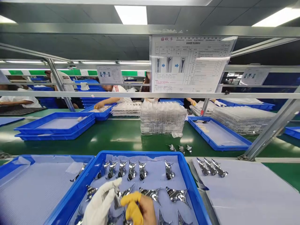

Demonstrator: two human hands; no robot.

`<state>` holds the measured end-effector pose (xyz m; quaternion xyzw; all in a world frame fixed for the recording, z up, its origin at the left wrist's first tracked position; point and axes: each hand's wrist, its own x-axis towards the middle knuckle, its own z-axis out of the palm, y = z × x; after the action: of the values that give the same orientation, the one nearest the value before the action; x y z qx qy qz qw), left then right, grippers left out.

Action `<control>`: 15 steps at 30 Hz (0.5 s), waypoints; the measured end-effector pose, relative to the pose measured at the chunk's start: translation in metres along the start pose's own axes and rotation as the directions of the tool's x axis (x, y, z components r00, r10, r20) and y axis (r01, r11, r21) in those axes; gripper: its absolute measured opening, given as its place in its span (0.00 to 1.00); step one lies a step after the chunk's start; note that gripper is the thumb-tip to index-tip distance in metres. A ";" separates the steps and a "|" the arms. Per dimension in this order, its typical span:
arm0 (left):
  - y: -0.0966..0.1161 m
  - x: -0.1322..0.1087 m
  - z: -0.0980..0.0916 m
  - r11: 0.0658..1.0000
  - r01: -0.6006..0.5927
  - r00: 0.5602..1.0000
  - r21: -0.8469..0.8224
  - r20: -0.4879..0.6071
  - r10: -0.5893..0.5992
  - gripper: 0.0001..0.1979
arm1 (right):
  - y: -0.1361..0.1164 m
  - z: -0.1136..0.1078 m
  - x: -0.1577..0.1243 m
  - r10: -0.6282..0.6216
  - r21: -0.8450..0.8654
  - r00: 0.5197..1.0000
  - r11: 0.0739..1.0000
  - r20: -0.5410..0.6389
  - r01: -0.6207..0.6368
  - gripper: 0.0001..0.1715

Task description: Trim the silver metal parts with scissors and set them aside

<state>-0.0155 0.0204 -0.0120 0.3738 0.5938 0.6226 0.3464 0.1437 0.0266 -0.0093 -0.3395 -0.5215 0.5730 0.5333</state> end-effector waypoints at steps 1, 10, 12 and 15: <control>0.002 0.003 -0.002 0.999 -0.012 1.000 -0.036 0.015 0.012 0.24 | -0.001 0.007 0.004 0.057 0.092 0.998 0.994 0.011 -0.057 0.34; 0.011 0.009 -0.003 0.963 0.052 0.979 -0.263 0.203 0.003 0.23 | -0.011 0.035 0.039 0.372 0.406 0.928 0.846 0.014 -0.345 0.27; 0.011 0.008 -0.002 0.955 0.099 0.976 -0.280 0.214 -0.038 0.26 | -0.011 0.038 0.040 0.377 0.422 0.926 0.842 -0.015 -0.336 0.27; 0.005 0.010 -0.003 0.955 0.142 0.970 -0.260 0.229 -0.082 0.30 | -0.008 0.038 0.035 0.369 0.402 0.929 0.854 -0.018 -0.331 0.30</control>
<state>-0.0227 0.0281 -0.0064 0.3530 0.4810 0.6338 0.4923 0.1027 0.0503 0.0131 -0.3417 -0.2996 0.7363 0.5013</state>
